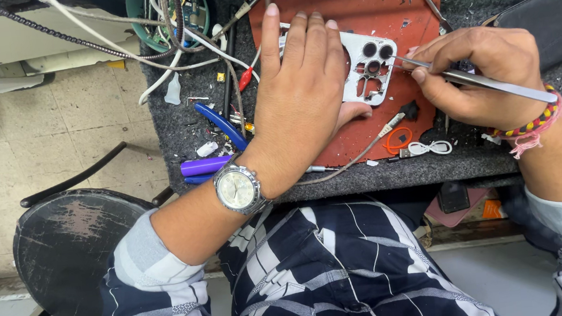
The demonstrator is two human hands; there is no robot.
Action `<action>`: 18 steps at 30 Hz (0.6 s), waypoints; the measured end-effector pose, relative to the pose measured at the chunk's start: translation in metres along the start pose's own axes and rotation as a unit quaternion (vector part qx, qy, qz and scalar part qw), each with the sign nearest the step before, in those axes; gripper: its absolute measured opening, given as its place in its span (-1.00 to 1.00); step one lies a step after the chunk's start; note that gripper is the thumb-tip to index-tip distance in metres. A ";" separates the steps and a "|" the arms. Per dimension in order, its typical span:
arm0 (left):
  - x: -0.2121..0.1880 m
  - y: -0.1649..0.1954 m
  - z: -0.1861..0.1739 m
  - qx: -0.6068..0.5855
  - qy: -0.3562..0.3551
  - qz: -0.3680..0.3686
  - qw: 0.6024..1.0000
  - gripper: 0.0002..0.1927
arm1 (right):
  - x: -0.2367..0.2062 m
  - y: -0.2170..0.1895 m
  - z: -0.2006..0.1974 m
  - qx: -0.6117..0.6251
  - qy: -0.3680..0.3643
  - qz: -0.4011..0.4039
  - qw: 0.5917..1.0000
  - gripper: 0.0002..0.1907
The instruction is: The person uses tweezers to remove small components and adhesive residue from a metallic smartphone frame. They scrape and lift pieces from the camera module area and other cutouts, then flip the frame to continue cleaning the opposite side.
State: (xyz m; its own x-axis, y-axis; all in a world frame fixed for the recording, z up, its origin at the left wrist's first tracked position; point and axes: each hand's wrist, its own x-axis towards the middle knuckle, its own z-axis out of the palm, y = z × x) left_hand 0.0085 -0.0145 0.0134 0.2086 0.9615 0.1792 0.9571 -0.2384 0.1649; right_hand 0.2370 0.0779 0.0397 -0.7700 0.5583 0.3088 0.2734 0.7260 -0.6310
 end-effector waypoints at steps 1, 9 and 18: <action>0.000 0.000 0.000 -0.003 0.001 0.001 1.000 0.15 | 0.000 0.000 0.000 -0.003 -0.002 -0.006 1.000 -0.74; 0.003 0.002 0.003 0.004 0.009 0.014 1.000 0.07 | 0.000 -0.006 0.006 -0.060 0.030 -0.014 0.998 -0.72; 0.004 0.005 0.007 -0.003 0.027 0.014 1.000 -0.03 | 0.006 -0.012 0.008 -0.116 0.041 -0.094 0.988 -0.74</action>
State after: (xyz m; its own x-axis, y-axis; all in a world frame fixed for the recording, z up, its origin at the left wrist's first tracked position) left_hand 0.0158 -0.0106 0.0085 0.2247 0.9455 0.2356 0.9497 -0.2666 0.1642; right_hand 0.2243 0.0694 0.0437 -0.7726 0.4292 0.4679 0.2624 0.8869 -0.3803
